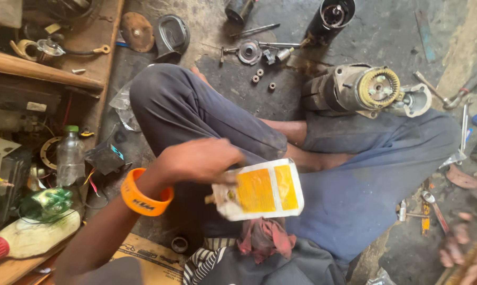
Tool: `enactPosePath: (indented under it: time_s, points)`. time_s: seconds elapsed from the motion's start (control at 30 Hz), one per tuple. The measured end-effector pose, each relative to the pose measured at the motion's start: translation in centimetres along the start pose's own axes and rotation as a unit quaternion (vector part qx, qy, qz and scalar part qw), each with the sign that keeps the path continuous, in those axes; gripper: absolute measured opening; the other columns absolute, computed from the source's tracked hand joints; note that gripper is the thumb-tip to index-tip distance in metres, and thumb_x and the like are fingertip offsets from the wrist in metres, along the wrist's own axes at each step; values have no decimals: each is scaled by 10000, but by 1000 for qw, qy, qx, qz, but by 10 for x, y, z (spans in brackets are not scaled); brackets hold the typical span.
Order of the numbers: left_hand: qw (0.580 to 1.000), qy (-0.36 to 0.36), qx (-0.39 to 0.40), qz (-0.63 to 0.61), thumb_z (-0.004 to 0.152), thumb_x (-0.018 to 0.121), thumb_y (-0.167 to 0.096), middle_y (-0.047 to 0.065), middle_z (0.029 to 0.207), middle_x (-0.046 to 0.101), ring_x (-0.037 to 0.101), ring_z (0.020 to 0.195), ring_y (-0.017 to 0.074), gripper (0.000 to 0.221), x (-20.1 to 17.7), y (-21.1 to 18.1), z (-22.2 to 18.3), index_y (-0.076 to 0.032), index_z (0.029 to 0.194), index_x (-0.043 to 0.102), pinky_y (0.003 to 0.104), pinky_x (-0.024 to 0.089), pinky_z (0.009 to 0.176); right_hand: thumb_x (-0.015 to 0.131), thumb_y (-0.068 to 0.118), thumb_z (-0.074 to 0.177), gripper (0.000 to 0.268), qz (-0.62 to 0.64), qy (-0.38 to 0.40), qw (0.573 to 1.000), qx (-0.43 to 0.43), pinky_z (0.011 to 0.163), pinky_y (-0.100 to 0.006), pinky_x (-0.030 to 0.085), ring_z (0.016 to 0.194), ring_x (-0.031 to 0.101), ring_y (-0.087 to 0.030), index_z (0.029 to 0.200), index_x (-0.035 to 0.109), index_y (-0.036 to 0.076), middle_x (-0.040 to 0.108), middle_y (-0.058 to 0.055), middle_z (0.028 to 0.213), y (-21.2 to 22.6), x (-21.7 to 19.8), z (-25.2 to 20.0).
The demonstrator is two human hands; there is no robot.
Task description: The person sits on the floor and assembles a small electric motor. They apply grease to the internal gears, insert a rotor assembly, and fit a gear into the housing. The person uses a hammer to tap the gear into place and continues to apply grease to the components.
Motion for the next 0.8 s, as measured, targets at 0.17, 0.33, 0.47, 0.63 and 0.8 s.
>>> enactPosePath:
  time_s: [0.17,0.33,0.47,0.63,0.8]
  points:
    - [946,-280,25,162,871,623,-81,188,941,668,673,862,393,129,-13,39,109,-35,989,648,496,541,705,510,132,1064,527,-299,-192,933,53,581,-420,491,716,578,-261,1505,450,-150,586,-222,1061,-77,122,33]
    - [899,-367,140,192,792,650,-111,158,807,658,684,782,346,75,22,139,259,-51,836,650,470,543,641,450,114,1040,458,-336,-163,924,80,563,-356,484,674,546,-215,1415,480,-148,574,-233,1007,-164,193,83]
    - [899,-376,84,208,886,617,-123,154,835,646,673,807,332,69,64,183,295,-92,834,651,466,541,672,428,103,1050,445,-331,-148,926,107,558,-337,479,670,550,-210,1416,482,-146,564,-234,1001,-187,207,95]
    - [866,-456,108,177,835,615,-84,179,861,665,691,793,361,76,50,174,287,-37,852,672,456,568,695,425,106,1077,418,-382,-165,901,123,555,-326,458,658,520,-191,1413,491,-134,556,-224,1016,-193,209,107]
    - [945,-312,-25,91,803,645,-29,229,957,691,712,908,398,130,26,168,284,-4,917,703,459,585,744,472,112,1070,353,-434,-152,884,82,623,-336,539,752,606,-195,1343,497,-111,585,-178,1026,-190,232,133]
Point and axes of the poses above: each hand's wrist, its own z-axis towards the middle knuckle, its own x-axis out of the palm, y = z × x, the point moved 2 cm from there along z, towards the middle knuckle
